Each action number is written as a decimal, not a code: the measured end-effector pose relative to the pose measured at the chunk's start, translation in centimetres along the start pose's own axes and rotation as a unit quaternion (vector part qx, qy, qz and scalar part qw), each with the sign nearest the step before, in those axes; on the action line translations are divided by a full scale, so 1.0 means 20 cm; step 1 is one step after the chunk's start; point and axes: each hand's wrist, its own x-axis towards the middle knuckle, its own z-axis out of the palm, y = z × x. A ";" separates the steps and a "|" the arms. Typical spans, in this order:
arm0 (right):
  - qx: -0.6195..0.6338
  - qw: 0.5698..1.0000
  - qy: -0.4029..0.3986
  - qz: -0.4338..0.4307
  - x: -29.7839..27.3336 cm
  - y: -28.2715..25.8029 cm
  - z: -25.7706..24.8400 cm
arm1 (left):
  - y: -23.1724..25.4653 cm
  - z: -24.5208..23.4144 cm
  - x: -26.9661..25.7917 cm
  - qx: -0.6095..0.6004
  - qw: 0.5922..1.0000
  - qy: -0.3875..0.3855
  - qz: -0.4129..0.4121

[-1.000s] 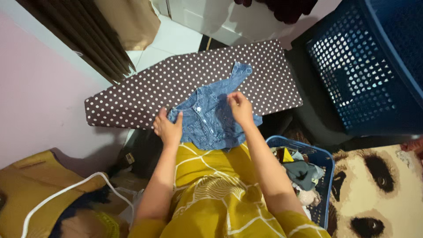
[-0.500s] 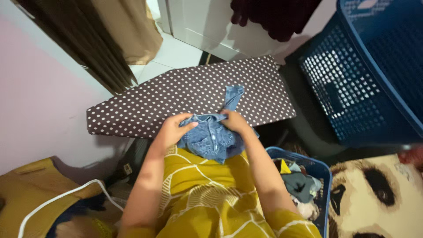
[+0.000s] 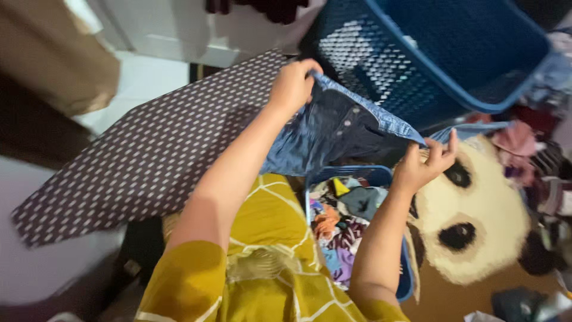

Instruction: The person folds several pieces of clothing, including a blue denim top, a patterned dress, and smaller items, and places them into a blue laundry basket.

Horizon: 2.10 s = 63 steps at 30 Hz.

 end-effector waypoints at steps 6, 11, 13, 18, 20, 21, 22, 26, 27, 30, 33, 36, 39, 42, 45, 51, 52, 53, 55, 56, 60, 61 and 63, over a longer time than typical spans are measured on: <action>0.066 0.997 0.035 0.026 0.13 -0.05 -0.10 | 0.15 0.02 0.26 -0.088 0.918 0.118 0.369; 0.492 0.848 -0.183 0.070 0.04 -0.30 0.12 | -0.11 -0.32 0.09 -0.076 0.917 0.164 0.355; 0.476 0.819 -0.319 0.028 -0.10 -0.42 0.23 | -0.39 -0.49 -0.03 -0.036 0.934 0.196 0.298; 0.478 0.613 -0.629 -0.014 -0.69 -0.96 0.50 | -1.25 -0.95 -0.41 -0.014 0.957 0.272 0.103; 0.522 0.531 -0.667 -0.026 -0.88 -1.13 0.53 | -1.48 -1.10 -0.62 0.183 0.917 0.348 0.069; 0.499 0.518 -0.692 -0.060 -0.95 -1.18 0.55 | -1.54 -1.13 -0.72 0.179 0.907 0.381 -0.015; 0.474 0.504 -0.715 -0.095 -1.00 -1.20 0.58 | -1.56 -1.15 -0.82 0.172 0.889 0.412 -0.099; 0.324 0.641 -0.695 0.017 -1.08 -1.06 0.70 | -1.45 -0.99 -1.09 0.140 0.952 0.270 0.029; 0.286 0.690 -0.664 0.028 -1.09 -1.00 0.73 | -1.40 -0.92 -1.16 0.112 0.973 0.200 0.028; 0.243 0.780 -0.575 -0.041 -1.04 -0.82 0.82 | -1.30 -0.70 -1.27 0.132 0.986 0.095 0.035; 0.208 0.788 -0.575 -0.069 -1.02 -0.71 0.86 | -1.27 -0.62 -1.31 0.161 0.985 -0.041 -0.038; 0.139 0.781 -0.598 -0.119 -1.08 -0.67 0.89 | -1.27 -0.58 -1.33 0.292 0.953 -0.076 -0.009; 0.067 0.776 -0.601 -0.177 -1.10 -0.59 1.00 | -1.29 -0.58 -1.31 0.286 0.958 -0.018 -0.001; 0.033 0.778 -0.593 -0.207 -1.14 -0.54 1.11 | -1.30 -0.60 -1.27 0.294 0.954 0.043 0.034; 0.004 0.779 -0.584 -0.226 -1.05 -0.51 1.22 | -1.24 -0.62 -1.25 0.278 0.960 -0.021 -0.009; -0.099 0.788 -0.560 -0.237 -0.93 -0.62 1.34 | -1.23 -0.67 -1.24 0.301 0.945 -0.122 -0.044; -0.097 0.805 -0.530 -0.248 -0.94 -0.63 1.32 | -1.25 -0.67 -1.26 0.303 0.944 -0.122 -0.046; -0.098 0.807 -0.529 -0.246 -0.94 -0.64 1.29 | -1.26 -0.67 -1.25 0.301 0.946 -0.114 -0.041; 0.112 0.781 -0.551 -0.273 -0.98 -0.63 1.14 | -1.29 -0.69 -1.26 0.297 0.948 -0.107 -0.036; 0.111 0.780 -0.552 -0.272 -0.98 -0.62 1.07 | -1.30 -0.70 -1.28 0.329 0.939 -0.098 -0.034; 0.032 0.739 -0.612 -0.279 -0.90 -0.54 0.93 | -1.28 -0.76 -1.33 0.388 0.915 -0.088 -0.068; -0.013 0.737 -0.612 -0.286 -0.88 -0.48 0.91 | -1.27 -0.77 -1.34 0.388 0.915 -0.091 -0.067; -0.108 0.741 -0.571 -0.337 -0.82 -0.36 0.92 | -1.28 -0.80 -1.34 0.358 0.930 -0.033 -0.078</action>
